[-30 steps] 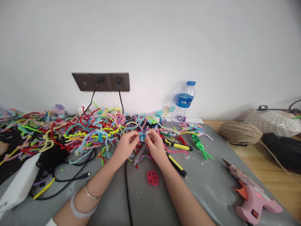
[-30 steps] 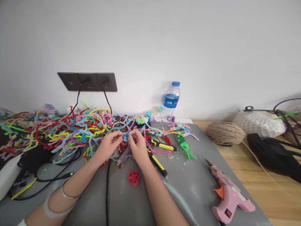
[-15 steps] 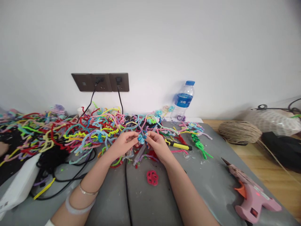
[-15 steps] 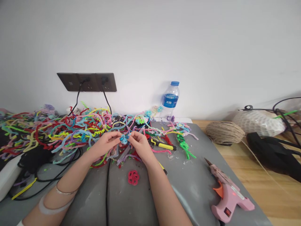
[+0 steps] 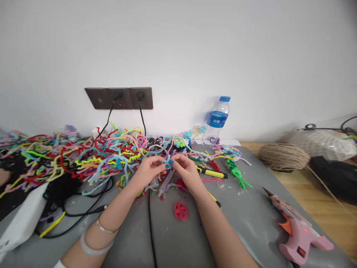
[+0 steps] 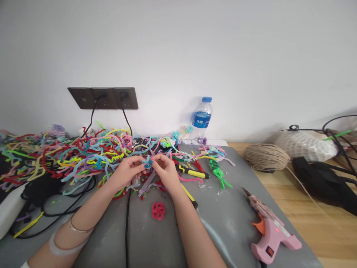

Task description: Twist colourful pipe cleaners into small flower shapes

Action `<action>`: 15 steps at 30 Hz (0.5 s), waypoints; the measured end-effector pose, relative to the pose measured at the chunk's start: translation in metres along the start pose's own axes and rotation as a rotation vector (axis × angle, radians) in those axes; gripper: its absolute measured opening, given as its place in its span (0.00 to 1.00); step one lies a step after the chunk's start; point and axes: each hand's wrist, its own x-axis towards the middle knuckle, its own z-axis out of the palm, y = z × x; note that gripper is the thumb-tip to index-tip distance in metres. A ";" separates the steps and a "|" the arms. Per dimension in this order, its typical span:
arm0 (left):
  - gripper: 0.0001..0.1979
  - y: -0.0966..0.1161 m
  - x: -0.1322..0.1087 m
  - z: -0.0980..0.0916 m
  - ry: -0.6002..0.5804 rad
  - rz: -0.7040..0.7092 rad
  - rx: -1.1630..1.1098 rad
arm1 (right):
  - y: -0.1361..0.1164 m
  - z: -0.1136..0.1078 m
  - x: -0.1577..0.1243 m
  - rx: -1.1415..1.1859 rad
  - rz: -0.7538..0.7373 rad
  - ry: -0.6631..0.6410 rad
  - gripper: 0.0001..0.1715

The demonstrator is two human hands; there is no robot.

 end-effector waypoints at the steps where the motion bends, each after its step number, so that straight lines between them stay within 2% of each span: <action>1: 0.12 0.002 0.000 -0.001 -0.021 0.025 0.035 | 0.000 -0.001 0.000 0.013 0.026 -0.021 0.16; 5: 0.07 0.007 -0.003 -0.005 -0.095 0.100 0.164 | -0.004 -0.004 -0.004 0.177 0.198 -0.133 0.14; 11: 0.05 0.004 -0.008 -0.001 -0.117 0.181 0.263 | -0.016 -0.007 -0.010 0.495 0.488 -0.308 0.17; 13: 0.04 0.002 -0.008 0.001 -0.096 0.190 0.284 | -0.016 -0.007 -0.010 0.521 0.515 -0.318 0.17; 15: 0.04 -0.001 -0.007 0.002 -0.048 0.181 0.251 | -0.013 -0.005 -0.009 0.473 0.447 -0.267 0.16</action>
